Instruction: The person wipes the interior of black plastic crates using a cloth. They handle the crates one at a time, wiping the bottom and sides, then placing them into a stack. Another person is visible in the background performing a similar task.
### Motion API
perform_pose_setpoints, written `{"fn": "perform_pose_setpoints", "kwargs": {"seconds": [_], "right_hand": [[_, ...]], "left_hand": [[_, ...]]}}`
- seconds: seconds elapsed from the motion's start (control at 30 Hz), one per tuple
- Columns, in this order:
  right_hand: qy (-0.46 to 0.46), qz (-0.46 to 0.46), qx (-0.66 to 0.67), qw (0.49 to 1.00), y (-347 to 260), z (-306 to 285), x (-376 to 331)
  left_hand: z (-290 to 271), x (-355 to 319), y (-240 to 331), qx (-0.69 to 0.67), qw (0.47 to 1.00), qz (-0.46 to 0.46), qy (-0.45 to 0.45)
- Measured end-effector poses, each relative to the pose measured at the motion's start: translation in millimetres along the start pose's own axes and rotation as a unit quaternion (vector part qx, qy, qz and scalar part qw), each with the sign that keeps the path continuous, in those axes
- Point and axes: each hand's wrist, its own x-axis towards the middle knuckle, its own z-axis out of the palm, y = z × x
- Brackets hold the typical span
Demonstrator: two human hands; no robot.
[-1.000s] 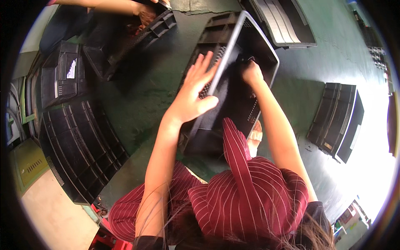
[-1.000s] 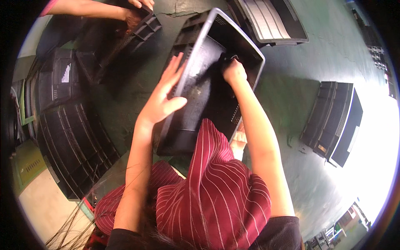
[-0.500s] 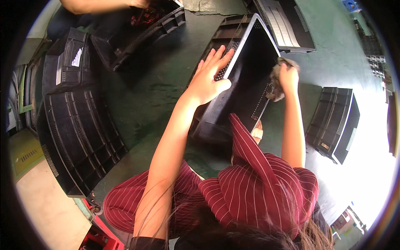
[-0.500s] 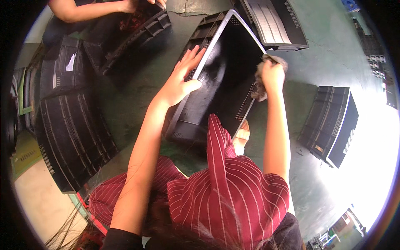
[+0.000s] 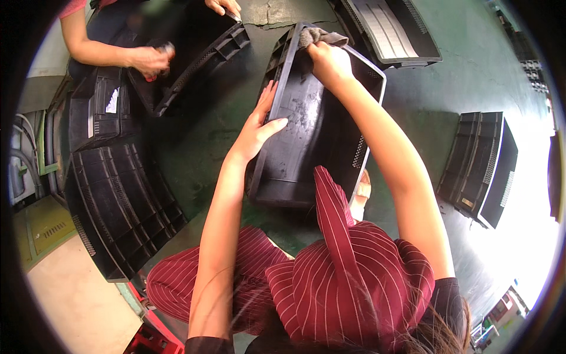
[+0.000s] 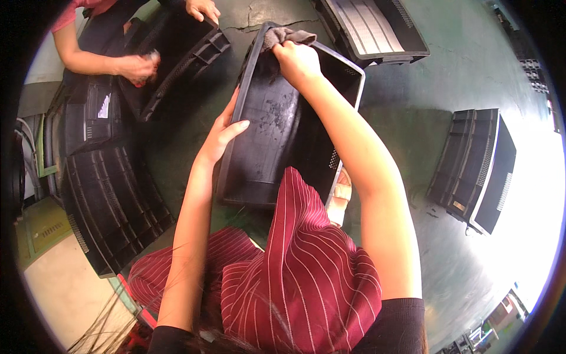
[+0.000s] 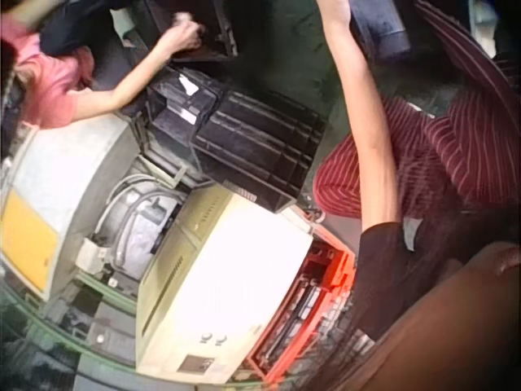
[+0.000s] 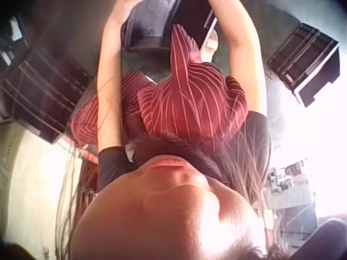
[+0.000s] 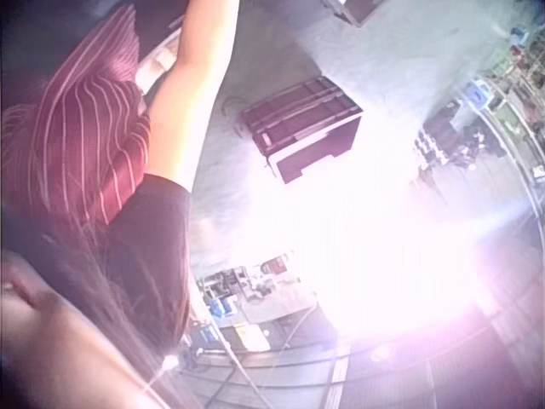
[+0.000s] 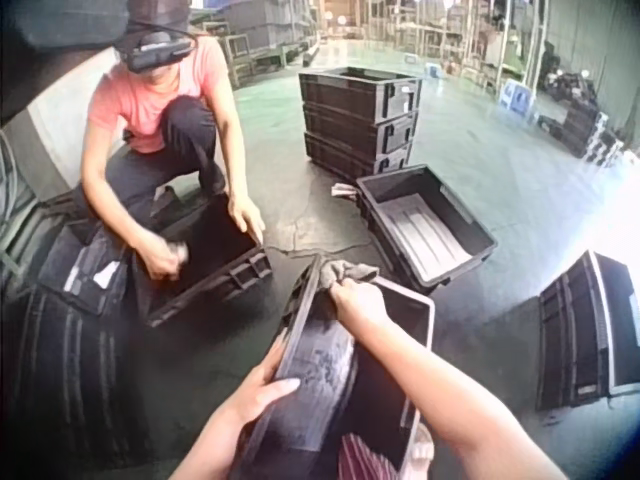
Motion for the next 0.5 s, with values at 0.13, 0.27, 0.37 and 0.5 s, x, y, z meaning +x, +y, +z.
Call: {"fn": "perform_pose_setpoints", "kwargs": {"seconds": [0.13,0.27,0.37,0.5], "right_hand": [[-0.072,0.240,0.067,0.966,25,1,-33],[0.024,0.492,0.361,0.792,78,23,-92],[0.090,0.568,0.633,0.518,65,-16,-94],[0.199,0.436,0.687,0.546,52,-60,-110]], "left_hand": [[2,5,5,0.031,0.999,-0.006,-0.018],[-7,1,1,0.031,0.999,-0.019,-0.012],[-18,-3,-19,-0.038,0.998,-0.039,0.009],[-37,-29,-45,-0.139,0.979,-0.111,0.101]]}}
